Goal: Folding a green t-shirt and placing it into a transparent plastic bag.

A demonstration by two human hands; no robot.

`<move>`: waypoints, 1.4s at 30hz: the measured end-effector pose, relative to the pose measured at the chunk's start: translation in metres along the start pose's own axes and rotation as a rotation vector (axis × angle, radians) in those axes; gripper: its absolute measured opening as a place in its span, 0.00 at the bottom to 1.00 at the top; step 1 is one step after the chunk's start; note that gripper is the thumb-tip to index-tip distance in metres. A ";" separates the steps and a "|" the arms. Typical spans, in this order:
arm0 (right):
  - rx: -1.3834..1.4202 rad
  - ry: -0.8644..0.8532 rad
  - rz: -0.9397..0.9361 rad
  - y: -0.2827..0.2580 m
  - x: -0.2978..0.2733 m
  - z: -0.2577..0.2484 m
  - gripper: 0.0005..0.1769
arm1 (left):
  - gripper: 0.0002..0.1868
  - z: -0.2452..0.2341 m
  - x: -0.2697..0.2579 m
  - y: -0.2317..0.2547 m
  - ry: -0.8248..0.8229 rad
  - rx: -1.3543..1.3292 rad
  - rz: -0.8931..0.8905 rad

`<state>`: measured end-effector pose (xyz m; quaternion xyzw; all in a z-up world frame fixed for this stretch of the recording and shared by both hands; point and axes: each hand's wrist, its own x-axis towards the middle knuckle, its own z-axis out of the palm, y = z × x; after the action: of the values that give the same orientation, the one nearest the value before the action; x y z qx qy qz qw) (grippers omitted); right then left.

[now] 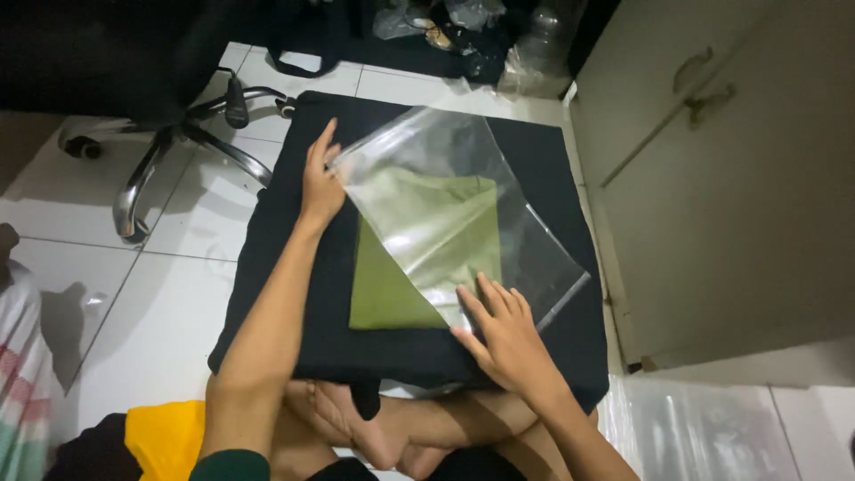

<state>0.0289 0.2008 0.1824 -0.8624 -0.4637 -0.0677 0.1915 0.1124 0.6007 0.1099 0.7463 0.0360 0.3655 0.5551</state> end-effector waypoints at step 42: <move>0.049 0.233 -0.108 0.069 0.137 0.017 0.06 | 0.05 0.033 -0.037 0.074 -0.333 0.665 0.605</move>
<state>0.1616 0.2795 0.1892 -0.8175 -0.4857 -0.1661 0.2612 0.0787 0.5288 0.1504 0.9088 -0.1573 0.3548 0.1532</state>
